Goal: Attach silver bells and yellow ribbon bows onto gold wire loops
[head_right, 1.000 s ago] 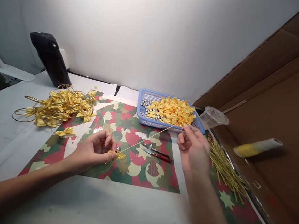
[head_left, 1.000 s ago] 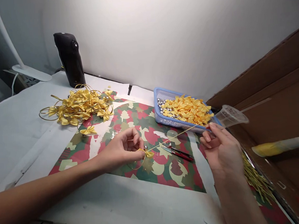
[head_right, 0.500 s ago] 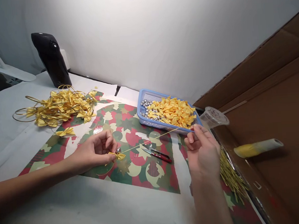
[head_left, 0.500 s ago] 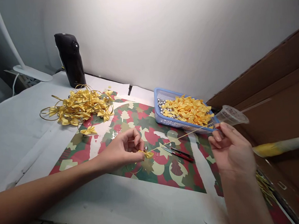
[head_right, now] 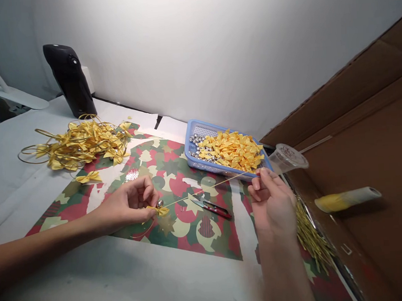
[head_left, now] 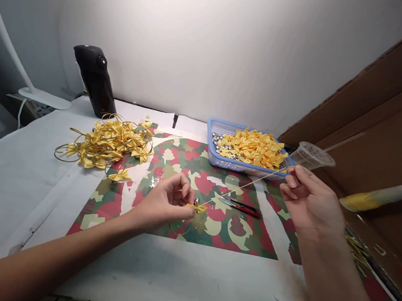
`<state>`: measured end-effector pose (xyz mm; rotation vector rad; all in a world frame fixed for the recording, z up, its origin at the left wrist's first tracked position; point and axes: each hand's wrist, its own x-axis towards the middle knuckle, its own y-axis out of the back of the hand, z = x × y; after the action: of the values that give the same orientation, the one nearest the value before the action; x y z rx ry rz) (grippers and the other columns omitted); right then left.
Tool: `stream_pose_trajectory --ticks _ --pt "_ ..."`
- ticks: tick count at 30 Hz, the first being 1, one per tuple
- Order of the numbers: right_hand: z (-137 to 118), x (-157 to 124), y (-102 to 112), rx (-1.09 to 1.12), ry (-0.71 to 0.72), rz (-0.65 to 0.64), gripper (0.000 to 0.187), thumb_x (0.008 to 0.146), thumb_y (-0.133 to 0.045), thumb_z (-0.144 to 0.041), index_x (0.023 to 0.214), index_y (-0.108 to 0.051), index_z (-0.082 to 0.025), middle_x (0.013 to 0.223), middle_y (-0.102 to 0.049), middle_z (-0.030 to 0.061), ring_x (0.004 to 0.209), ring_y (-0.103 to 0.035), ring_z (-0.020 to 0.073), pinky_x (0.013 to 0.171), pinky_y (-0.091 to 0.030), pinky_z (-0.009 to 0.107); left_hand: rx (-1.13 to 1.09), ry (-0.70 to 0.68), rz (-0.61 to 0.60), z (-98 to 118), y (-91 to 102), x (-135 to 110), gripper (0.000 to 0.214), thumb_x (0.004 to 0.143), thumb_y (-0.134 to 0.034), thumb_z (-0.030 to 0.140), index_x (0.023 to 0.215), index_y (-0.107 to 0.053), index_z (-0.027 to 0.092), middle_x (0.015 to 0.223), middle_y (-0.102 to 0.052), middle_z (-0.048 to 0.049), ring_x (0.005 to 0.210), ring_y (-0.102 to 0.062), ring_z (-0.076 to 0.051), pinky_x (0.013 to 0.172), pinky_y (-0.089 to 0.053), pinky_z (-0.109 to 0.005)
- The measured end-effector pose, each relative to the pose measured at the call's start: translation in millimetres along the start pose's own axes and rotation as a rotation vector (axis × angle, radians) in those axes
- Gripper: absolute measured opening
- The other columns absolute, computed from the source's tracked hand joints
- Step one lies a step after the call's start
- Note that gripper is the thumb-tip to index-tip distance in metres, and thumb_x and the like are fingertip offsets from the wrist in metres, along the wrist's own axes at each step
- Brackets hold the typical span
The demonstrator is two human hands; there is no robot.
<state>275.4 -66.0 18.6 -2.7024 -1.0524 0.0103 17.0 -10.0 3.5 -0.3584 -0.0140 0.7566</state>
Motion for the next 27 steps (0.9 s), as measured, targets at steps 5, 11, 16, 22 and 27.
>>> stream_pose_trajectory --ticks 5,11,16,22,27 --pt "4 -2 -2 -0.164 0.036 -0.093 0.023 0.056 -0.076 -0.033 0.064 -0.060 -0.019 0.052 -0.047 -0.0053 0.047 -0.038 0.0084 0.039 -0.023 0.018 0.093 0.019 -0.004 -4 3.3 1 0.027 0.061 -0.057 0.006 0.067 -0.035 0.021 0.066 -0.049 0.0080 0.055 -0.039 -0.006 0.049 -0.029 -0.021" --pt "15 -18 -10 -0.667 0.130 -0.563 0.018 0.071 -0.070 -0.033 0.064 -0.062 -0.018 0.063 -0.058 -0.0006 0.055 -0.048 0.0124 0.050 -0.037 0.023 0.214 0.063 -0.033 -8 6.0 0 0.027 0.063 -0.057 0.006 0.070 -0.036 0.021 0.067 -0.049 0.0084 0.056 -0.039 -0.007 0.050 -0.031 -0.022" --pt "20 -32 -18 -0.894 0.403 -0.632 0.017 0.081 -0.062 -0.035 0.090 -0.059 -0.021 0.080 -0.058 0.0013 0.054 -0.047 0.0121 0.050 -0.040 0.025 0.251 0.073 -0.058 -8 6.7 0 0.027 0.063 -0.058 0.007 0.070 -0.037 0.021 0.068 -0.050 0.0069 0.059 -0.043 -0.008 0.053 -0.035 -0.023" --pt "13 -57 -25 -0.622 0.058 -1.009 0.023 0.087 -0.055 -0.030 0.110 -0.051 -0.025 0.080 -0.056 -0.0004 0.059 -0.052 0.0134 0.051 -0.042 0.024 0.196 0.057 -0.089 -11 7.2 2 0.027 0.065 -0.061 0.008 0.072 -0.038 0.020 0.068 -0.051 0.0073 0.059 -0.046 -0.008 0.053 -0.037 -0.023" --pt "18 -70 -29 -0.542 -0.123 -1.200 0.029 0.088 -0.053 -0.026 0.116 -0.046 -0.025 0.065 -0.048 -0.0052 0.055 -0.050 0.0132 0.052 -0.042 0.024 0.118 0.048 -0.102 -10 6.2 3 0.028 0.066 -0.065 0.012 0.071 -0.038 0.020 0.066 -0.052 0.0084 0.056 -0.047 -0.006 0.053 -0.040 -0.021"
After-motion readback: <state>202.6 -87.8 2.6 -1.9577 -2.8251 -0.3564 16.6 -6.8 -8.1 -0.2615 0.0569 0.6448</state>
